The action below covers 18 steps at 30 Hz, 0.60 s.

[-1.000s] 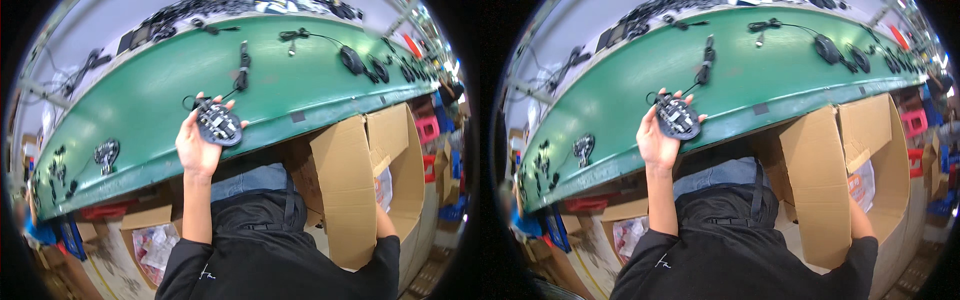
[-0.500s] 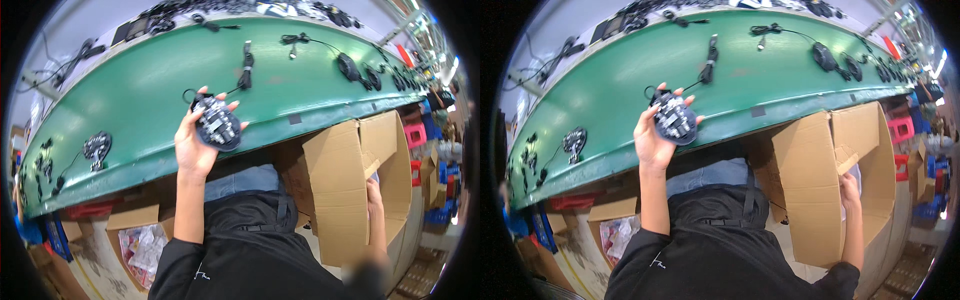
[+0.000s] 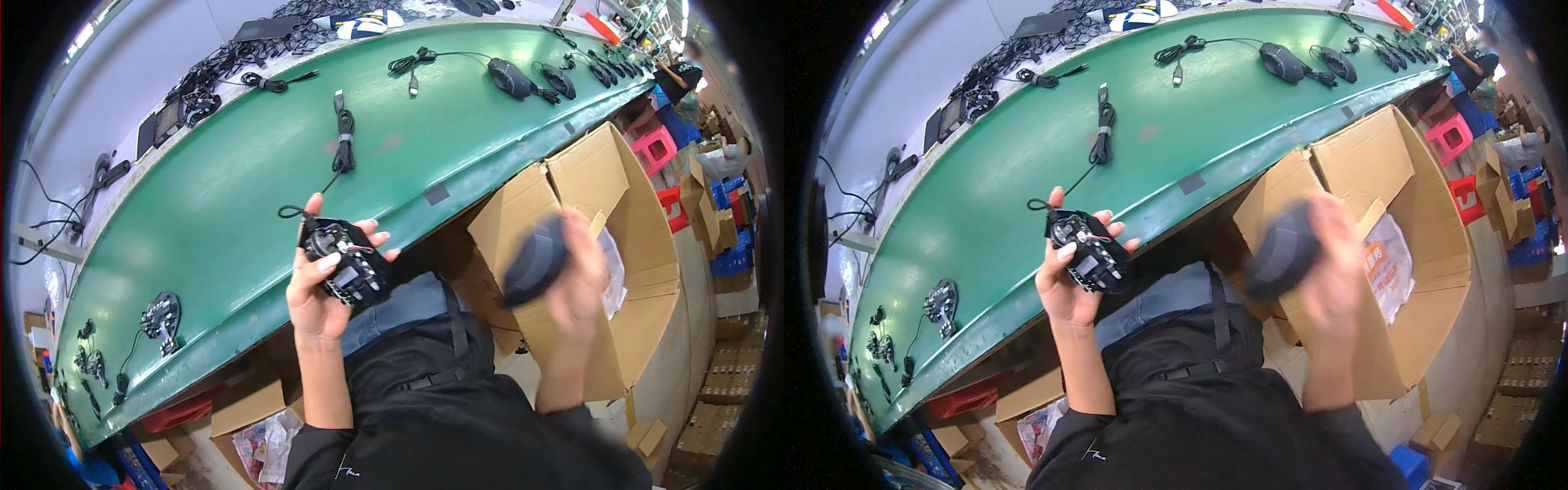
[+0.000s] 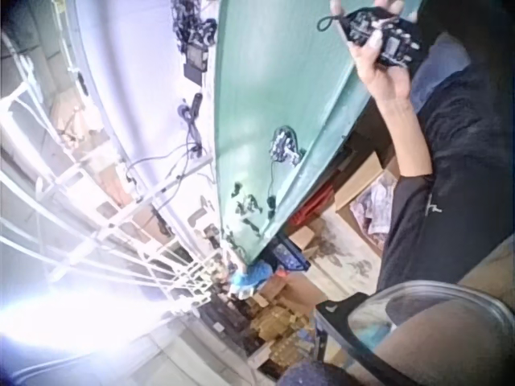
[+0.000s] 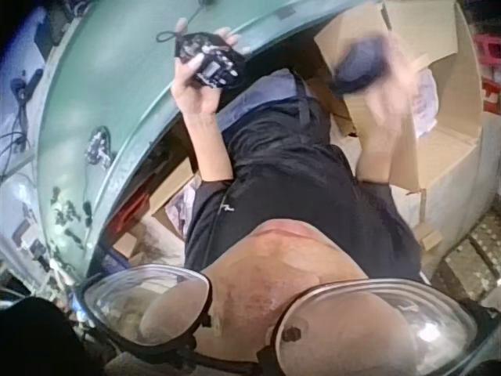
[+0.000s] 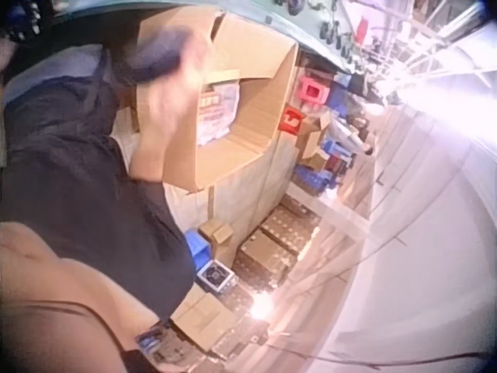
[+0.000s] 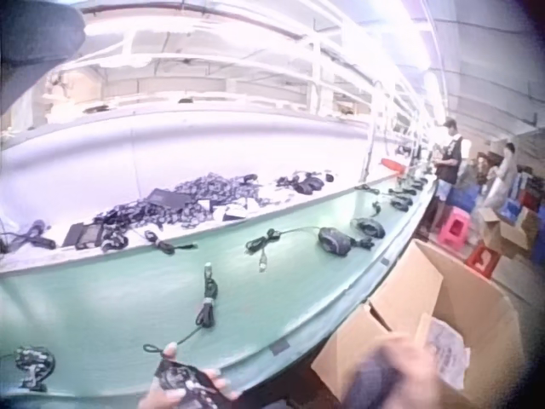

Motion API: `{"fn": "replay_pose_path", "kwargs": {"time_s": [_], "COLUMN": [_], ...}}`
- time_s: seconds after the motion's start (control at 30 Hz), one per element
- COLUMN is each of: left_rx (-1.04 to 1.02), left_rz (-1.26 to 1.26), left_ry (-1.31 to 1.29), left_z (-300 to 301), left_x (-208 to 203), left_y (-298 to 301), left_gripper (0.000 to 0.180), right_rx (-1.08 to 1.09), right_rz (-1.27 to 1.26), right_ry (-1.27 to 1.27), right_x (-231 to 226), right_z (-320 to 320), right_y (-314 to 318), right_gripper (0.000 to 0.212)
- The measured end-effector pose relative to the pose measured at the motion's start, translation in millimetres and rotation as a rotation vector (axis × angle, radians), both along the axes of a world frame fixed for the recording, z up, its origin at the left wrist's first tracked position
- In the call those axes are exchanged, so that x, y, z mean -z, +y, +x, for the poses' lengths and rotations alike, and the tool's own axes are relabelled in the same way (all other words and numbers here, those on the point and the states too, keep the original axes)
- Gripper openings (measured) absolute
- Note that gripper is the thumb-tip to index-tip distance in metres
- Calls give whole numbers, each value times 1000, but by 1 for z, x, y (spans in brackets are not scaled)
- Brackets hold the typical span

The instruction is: Assembling the internal components and outer shell of computer mice on a production line.

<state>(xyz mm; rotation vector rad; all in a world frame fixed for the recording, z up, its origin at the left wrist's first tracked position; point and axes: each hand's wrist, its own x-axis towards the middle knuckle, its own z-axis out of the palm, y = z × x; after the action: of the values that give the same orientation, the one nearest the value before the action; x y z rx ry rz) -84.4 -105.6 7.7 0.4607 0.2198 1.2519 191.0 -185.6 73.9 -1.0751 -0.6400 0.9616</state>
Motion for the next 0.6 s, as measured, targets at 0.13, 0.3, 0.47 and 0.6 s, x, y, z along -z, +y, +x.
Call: {"fn": "replay_pose_path", "kwargs": {"time_s": [0.13, 0.3, 0.47, 0.6], "left_rx": [-59, -219, -312, -231], "left_rz": [17, 2, -54, -78], "left_ry": [-84, -60, 36, 58], "left_z": [-7, -27, -37, -52], "left_x": [2, -1, -7, -10], "left_y": [-4, 0, -2, -3], "left_gripper": [76, 70, 66, 59], "right_rx": [-455, -692, -764, -1401], "right_rz": [-64, -127, -32, 425], "right_ry": [149, 168, 14, -380], "right_x": [20, 26, 41, 25], "right_z": [-82, -135, -146, -113], "right_y": [99, 139, 146, 162], "right_gripper": [24, 26, 30, 77]}}
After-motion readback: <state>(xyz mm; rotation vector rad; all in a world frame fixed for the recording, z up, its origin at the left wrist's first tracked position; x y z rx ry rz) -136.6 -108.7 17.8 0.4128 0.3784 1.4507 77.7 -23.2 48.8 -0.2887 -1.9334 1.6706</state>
